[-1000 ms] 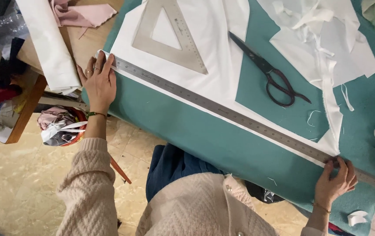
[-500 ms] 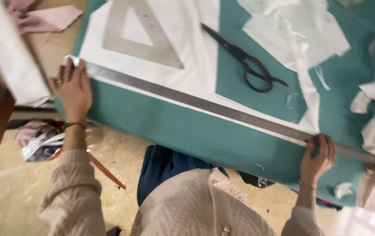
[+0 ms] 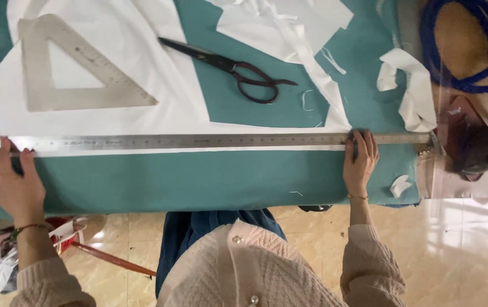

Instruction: The person cuts a long strip from a white fabric piece using shears on a green work surface. They then measure the cut strip with a metal ruler and mark it with a blue pen.

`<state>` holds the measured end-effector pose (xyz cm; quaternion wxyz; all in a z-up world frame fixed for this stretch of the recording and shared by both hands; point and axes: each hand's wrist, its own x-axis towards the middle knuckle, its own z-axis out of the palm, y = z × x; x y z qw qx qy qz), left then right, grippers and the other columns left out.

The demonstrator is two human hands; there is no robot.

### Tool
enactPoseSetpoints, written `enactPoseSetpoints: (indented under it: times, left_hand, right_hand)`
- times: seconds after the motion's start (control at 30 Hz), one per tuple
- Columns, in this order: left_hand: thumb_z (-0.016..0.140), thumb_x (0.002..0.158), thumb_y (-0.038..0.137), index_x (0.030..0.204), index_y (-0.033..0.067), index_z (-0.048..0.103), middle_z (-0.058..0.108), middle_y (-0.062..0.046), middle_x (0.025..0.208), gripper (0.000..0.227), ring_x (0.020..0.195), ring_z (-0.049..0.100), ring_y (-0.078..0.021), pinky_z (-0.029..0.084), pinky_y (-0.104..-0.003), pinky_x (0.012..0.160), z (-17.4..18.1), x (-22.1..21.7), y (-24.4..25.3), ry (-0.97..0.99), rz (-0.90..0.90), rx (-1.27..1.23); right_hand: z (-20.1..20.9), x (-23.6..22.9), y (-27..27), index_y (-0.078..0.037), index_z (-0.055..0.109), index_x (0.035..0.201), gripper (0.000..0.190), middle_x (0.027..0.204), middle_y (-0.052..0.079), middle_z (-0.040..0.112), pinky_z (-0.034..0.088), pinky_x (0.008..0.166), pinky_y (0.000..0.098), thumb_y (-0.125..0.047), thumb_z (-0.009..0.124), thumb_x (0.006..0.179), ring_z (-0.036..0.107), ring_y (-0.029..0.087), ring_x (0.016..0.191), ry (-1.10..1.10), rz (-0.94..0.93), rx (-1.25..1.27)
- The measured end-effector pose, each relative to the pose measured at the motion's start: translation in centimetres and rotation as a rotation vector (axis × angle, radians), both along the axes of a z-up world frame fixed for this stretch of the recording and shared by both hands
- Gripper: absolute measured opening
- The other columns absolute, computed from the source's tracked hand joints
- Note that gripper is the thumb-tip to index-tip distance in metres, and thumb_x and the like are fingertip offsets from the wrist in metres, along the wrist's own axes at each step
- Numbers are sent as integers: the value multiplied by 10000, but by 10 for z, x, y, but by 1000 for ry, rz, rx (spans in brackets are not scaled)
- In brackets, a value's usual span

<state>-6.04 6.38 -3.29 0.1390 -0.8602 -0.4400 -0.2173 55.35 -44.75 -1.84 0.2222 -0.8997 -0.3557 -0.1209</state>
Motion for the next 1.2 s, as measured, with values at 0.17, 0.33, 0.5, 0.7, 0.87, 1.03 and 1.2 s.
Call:
enactPoseSetpoints:
  times: [0.17,0.33,0.5,0.7,0.87,1.03,1.2]
  left_hand:
    - [767,1258,164,1546,-27,786,670,-240,1561,346,1294,632,-424,453,-528,931,-4,-2,1,11,14,42]
    - [732,1278,142,1541,-74,778,647,-264,1568,343,1338,582,-433,387,-549,978,5,7,-4,-33,9,-6]
    - [657,1268,212,1503,-92,750,612,-330,1575,396,1361,498,-503,259,-605,1026,13,12,-6,-70,16,-94]
    - [682,1145,192,1295,134,760,662,-243,1439,179,1510,467,-506,17,-683,1228,-9,67,-46,-169,45,-197]
    - [689,967,233,1146,190,674,621,-61,1315,184,1287,543,-313,315,-552,1113,29,190,-127,-295,-295,-460]
    - [718,937,421,1083,190,676,624,-20,1216,276,1115,606,-296,447,-510,901,18,263,-156,-234,-518,-479]
    - [816,892,368,1131,157,648,544,-33,1191,360,1073,548,-265,449,-438,895,14,283,-158,-179,-619,-485]
  right_hand:
    - [9,9,10,-86,680,1314,278,1386,183,571,328,1106,522,-222,543,1114,454,368,1359,49,25,32]
    - [16,44,22,-213,740,1199,288,1243,92,537,307,1019,509,-413,713,993,427,349,1183,185,-42,-97]
    - [19,72,29,-221,760,1146,424,1266,115,606,294,1028,485,-562,718,898,453,341,1291,344,8,-256]
    - [24,77,29,-171,759,1168,450,1310,129,533,270,1075,464,-519,759,882,431,317,1306,466,25,-246]
    - [36,78,35,-72,759,1209,508,1356,193,612,338,1070,495,-477,759,903,491,365,1290,451,64,-306]
    - [47,72,40,47,783,1123,395,1125,176,741,445,976,431,-309,816,954,664,308,1088,437,203,-232]
    - [41,72,41,35,781,1211,503,1285,203,691,349,1082,518,-388,817,942,502,393,1308,413,64,-283]
